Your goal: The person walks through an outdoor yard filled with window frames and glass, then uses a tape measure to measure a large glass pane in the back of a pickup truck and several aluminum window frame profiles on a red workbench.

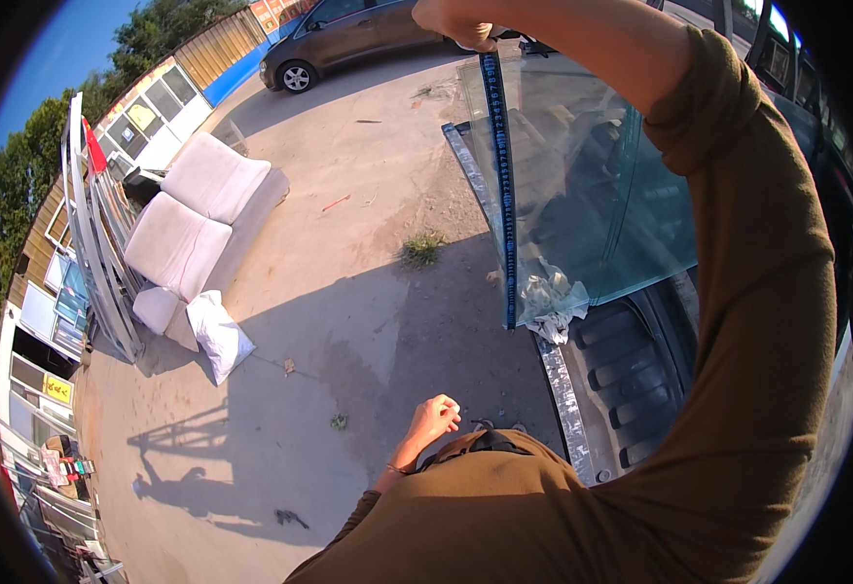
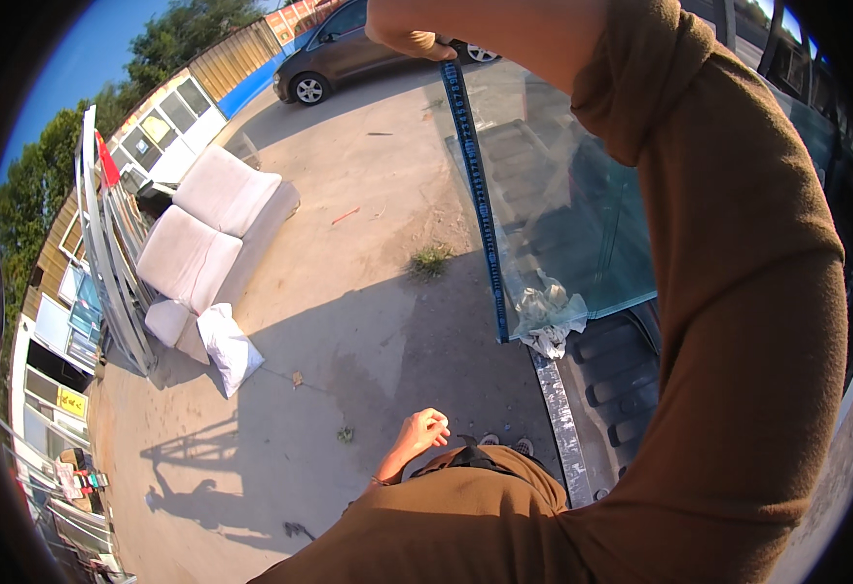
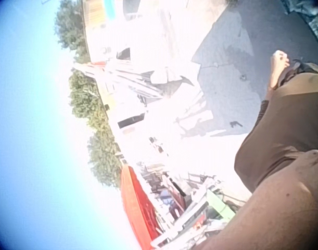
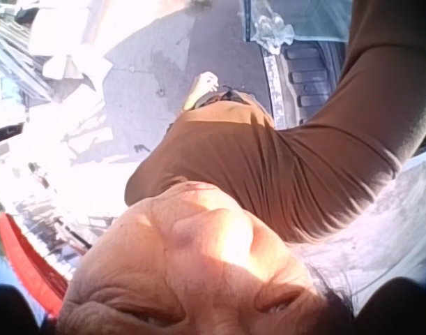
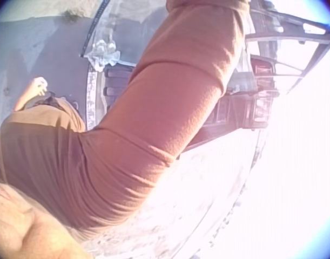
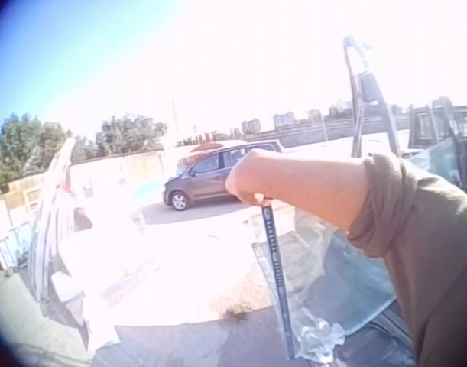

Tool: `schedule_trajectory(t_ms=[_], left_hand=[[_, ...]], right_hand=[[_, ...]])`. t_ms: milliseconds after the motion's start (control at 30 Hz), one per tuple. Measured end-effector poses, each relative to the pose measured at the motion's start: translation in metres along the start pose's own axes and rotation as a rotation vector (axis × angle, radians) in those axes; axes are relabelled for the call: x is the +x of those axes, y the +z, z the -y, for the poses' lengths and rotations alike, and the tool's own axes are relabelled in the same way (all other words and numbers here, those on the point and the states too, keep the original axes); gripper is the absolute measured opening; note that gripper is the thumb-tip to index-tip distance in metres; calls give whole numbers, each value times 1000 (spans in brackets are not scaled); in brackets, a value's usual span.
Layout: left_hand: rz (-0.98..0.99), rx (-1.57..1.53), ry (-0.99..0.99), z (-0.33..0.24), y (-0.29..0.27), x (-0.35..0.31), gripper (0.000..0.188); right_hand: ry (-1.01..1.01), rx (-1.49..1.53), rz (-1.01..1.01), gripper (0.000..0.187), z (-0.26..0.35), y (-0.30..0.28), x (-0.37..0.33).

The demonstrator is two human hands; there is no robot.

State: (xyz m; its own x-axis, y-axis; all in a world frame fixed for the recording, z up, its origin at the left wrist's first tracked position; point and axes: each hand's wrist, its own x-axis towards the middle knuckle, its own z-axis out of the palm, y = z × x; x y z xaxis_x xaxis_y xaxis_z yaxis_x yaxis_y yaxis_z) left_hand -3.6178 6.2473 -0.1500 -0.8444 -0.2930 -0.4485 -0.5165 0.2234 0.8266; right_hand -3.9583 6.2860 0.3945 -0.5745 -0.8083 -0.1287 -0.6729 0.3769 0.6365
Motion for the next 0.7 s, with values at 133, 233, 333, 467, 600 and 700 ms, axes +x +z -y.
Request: schedule_trajectory(t_ms=[133,233,333,467,600,700], left_hand=[[0,11,4,-4,1,0,18],[-6,6,0,-10,4,-1,17],[-23,-26,7,-14,7,-5,17],[-63,-68,-5,-11,9,-14,19],[-183,-6,99,-6,14,-19,37],[-369,161,242,-3,15,-23,73]], right_hand=[[8,9,-6,20,3,0,-2],[-47,-56,-53,24,6,-2,-15],[-15,10,-237,29,14,4,-43],[-22,18,-121,26,28,3,-80],[-154,7,-372,13,49,26,-111],[-374,191,-701,16,67,38,-134]])
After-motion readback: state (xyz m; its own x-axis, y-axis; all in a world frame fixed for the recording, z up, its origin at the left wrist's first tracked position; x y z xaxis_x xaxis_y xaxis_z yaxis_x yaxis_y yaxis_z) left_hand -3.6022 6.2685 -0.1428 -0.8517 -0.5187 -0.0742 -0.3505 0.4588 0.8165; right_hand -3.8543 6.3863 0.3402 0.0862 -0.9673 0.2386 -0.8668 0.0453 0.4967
